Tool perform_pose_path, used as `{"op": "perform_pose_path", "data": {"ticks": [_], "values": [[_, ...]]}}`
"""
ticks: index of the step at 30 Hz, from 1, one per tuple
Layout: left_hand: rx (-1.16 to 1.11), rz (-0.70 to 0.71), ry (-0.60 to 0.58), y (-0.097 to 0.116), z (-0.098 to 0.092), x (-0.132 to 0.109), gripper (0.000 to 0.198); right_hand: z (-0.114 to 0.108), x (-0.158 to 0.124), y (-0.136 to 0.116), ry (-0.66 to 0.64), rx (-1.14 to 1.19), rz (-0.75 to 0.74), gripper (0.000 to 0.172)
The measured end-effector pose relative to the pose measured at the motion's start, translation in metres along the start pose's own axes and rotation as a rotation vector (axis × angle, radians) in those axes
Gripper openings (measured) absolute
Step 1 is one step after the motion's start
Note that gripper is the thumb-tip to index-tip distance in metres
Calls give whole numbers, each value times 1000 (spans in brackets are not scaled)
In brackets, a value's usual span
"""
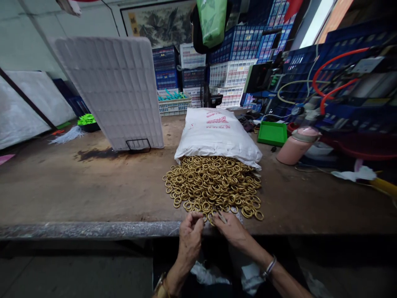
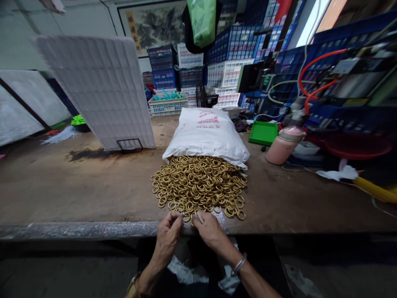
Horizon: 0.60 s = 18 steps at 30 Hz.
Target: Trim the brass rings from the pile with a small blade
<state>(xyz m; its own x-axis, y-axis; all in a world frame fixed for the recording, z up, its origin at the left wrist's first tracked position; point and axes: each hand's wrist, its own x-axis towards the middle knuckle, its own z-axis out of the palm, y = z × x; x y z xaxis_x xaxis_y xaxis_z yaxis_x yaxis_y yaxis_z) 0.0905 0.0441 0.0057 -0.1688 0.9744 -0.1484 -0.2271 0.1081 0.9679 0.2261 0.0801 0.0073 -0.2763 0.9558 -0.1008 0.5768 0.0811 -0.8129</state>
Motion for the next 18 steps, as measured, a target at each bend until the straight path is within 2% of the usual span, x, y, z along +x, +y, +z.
{"op": "perform_pose_path", "data": {"ticks": [4,9,13,18], "values": [[63,78,-129,1,4,-3,19,-3,-3,-1,-45,338,115,29],[80,98,-296,3,9,-5,19,-2,-7,-4,-108,523,188,30],[111,133,-282,3,8,-3,17,-3,-10,-9,-180,684,281,29],[307,285,-231,-5,3,-2,18,-4,-11,-15,-204,792,302,32]]}}
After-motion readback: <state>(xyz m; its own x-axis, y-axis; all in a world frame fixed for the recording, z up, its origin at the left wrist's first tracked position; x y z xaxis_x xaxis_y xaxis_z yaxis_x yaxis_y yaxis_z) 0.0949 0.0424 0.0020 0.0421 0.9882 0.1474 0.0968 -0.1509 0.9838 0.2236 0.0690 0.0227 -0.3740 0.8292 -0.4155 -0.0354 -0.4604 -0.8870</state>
